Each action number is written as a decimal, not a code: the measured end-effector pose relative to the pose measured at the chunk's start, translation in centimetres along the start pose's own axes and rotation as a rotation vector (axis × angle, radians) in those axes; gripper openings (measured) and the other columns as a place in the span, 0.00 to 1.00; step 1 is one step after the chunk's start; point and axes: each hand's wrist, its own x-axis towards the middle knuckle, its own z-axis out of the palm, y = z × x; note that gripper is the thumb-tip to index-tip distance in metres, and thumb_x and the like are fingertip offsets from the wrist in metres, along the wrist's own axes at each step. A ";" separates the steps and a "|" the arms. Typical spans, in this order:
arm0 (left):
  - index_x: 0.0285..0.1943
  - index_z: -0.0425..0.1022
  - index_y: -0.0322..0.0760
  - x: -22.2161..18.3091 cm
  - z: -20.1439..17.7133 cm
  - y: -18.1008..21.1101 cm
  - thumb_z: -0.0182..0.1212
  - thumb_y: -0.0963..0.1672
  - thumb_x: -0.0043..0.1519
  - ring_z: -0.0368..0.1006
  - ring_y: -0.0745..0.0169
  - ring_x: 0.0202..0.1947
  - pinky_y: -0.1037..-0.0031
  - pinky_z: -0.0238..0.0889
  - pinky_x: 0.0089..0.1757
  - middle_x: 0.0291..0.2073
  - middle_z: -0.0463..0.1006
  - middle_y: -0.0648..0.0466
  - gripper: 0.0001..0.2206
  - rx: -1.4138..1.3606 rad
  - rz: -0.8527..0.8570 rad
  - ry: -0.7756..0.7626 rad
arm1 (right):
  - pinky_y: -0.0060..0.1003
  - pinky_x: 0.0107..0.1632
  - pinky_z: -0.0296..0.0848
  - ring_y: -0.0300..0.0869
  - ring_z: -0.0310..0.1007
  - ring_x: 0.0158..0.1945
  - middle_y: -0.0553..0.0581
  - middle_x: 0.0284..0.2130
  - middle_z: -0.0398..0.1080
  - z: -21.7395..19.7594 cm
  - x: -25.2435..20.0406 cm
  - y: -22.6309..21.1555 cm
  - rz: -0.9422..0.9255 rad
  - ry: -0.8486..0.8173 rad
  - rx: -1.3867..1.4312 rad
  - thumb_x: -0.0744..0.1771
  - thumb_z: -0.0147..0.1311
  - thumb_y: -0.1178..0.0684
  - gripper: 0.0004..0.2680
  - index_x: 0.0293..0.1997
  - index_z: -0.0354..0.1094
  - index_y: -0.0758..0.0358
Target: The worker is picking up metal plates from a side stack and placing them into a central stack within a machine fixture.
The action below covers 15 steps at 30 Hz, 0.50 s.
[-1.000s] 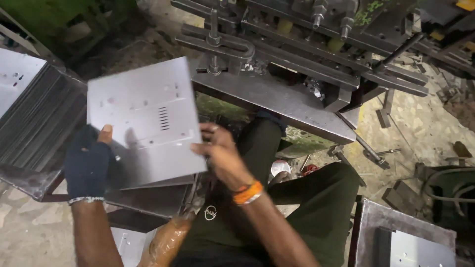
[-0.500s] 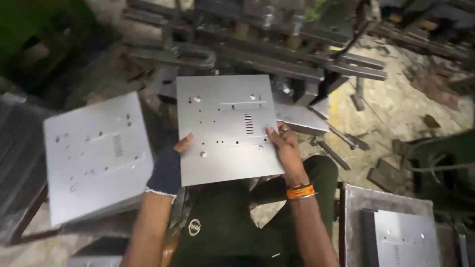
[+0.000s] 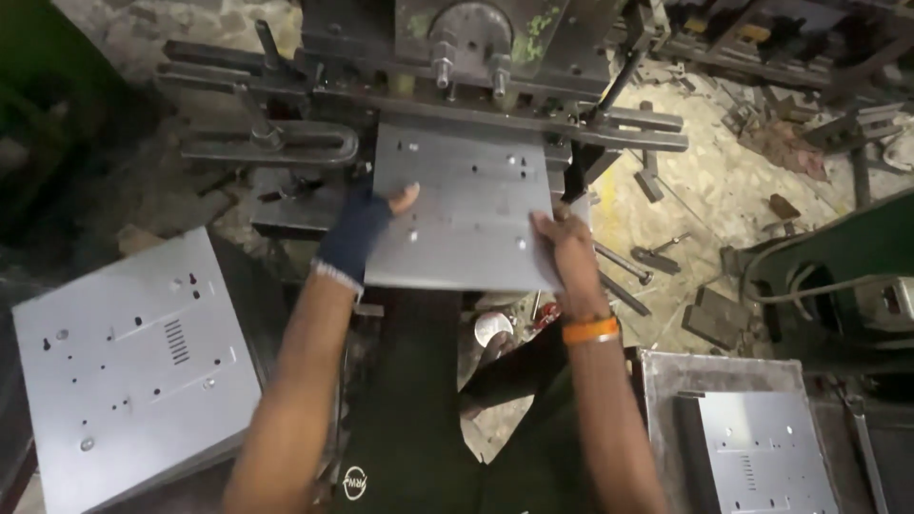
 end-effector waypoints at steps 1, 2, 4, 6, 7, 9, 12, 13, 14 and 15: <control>0.55 0.76 0.27 0.1 0.1 -0.2 0.74 0.53 0.54 0.78 0.56 0.46 0.65 0.70 0.47 0.46 0.82 0.47 0.29 -0.001 -0.006 0.001 | 0.30 0.48 0.71 0.38 0.73 0.41 0.55 0.40 0.76 -0.6 0.8 0.5 0.006 -0.001 -0.002 0.67 0.55 0.57 0.12 0.55 0.69 0.75; 0.55 0.76 0.26 0.9 0.0 0.0 0.74 0.54 0.53 0.77 0.54 0.47 0.65 0.70 0.49 0.47 0.82 0.46 0.30 0.082 -0.021 0.024 | 0.27 0.48 0.71 0.36 0.74 0.42 0.54 0.41 0.76 -1.1 2.3 0.8 -0.037 -0.072 -0.057 0.67 0.55 0.56 0.13 0.54 0.69 0.74; 0.54 0.76 0.26 1.7 -0.1 0.0 0.74 0.56 0.53 0.77 0.53 0.49 0.64 0.69 0.50 0.47 0.82 0.45 0.32 0.166 -0.041 0.046 | 0.25 0.48 0.70 0.34 0.74 0.42 0.53 0.42 0.76 -1.5 3.8 1.5 -0.074 -0.142 -0.112 0.66 0.56 0.55 0.13 0.54 0.69 0.74; 0.54 0.79 0.27 1.8 -0.1 -0.5 0.71 0.57 0.51 0.78 0.51 0.49 0.65 0.68 0.51 0.47 0.84 0.45 0.33 0.192 -0.055 0.009 | 0.31 0.37 0.60 0.37 0.60 0.32 0.56 0.31 0.65 -1.8 4.0 2.3 -0.057 -0.018 -0.317 0.68 0.59 0.52 0.15 0.55 0.73 0.77; 0.54 0.79 0.27 1.9 -0.3 -1.1 0.71 0.57 0.51 0.78 0.51 0.49 0.65 0.68 0.51 0.47 0.84 0.45 0.33 0.189 -0.058 0.004 | 0.31 0.37 0.60 0.37 0.60 0.32 0.56 0.31 0.65 -1.5 3.7 2.3 -0.054 -0.014 -0.321 0.68 0.59 0.52 0.15 0.55 0.73 0.77; 0.59 0.75 0.28 2.3 -1.0 -2.0 0.71 0.58 0.53 0.75 0.49 0.51 0.64 0.65 0.52 0.51 0.81 0.45 0.34 0.172 0.080 0.024 | 0.27 0.37 0.65 0.33 0.67 0.33 0.52 0.36 0.73 -0.4 3.5 2.2 -0.064 0.000 -0.175 0.65 0.59 0.52 0.17 0.56 0.69 0.77; 0.58 0.76 0.27 2.3 -2.6 -1.9 0.72 0.59 0.57 0.72 0.43 0.54 0.62 0.63 0.54 0.52 0.78 0.40 0.34 0.404 0.067 0.078 | 0.29 0.38 0.67 0.35 0.68 0.33 0.55 0.36 0.73 0.3 4.2 3.3 0.001 0.065 -0.143 0.65 0.62 0.52 0.21 0.59 0.64 0.80; 0.58 0.76 0.27 1.7 -2.7 -1.0 0.72 0.59 0.57 0.72 0.43 0.54 0.62 0.63 0.54 0.52 0.78 0.40 0.34 0.404 0.069 0.076 | 0.29 0.38 0.67 0.35 0.68 0.33 0.55 0.36 0.73 0.9 3.8 2.8 0.000 0.067 -0.143 0.65 0.62 0.52 0.21 0.59 0.64 0.80; 0.57 0.76 0.28 1.1 -2.9 0.0 0.71 0.59 0.56 0.73 0.44 0.54 0.62 0.64 0.53 0.52 0.79 0.40 0.34 0.422 0.023 0.091 | 0.30 0.39 0.69 0.36 0.70 0.35 0.57 0.39 0.75 1.5 3.3 2.3 0.016 0.050 -0.120 0.65 0.61 0.51 0.23 0.61 0.62 0.80; 0.57 0.77 0.28 0.4 -3.1 1.0 0.71 0.59 0.55 0.74 0.44 0.53 0.62 0.65 0.53 0.51 0.79 0.39 0.34 0.439 -0.022 0.106 | 0.30 0.41 0.72 0.38 0.73 0.37 0.60 0.41 0.76 2.2 2.9 1.8 0.032 0.033 -0.098 0.64 0.61 0.50 0.25 0.63 0.59 0.81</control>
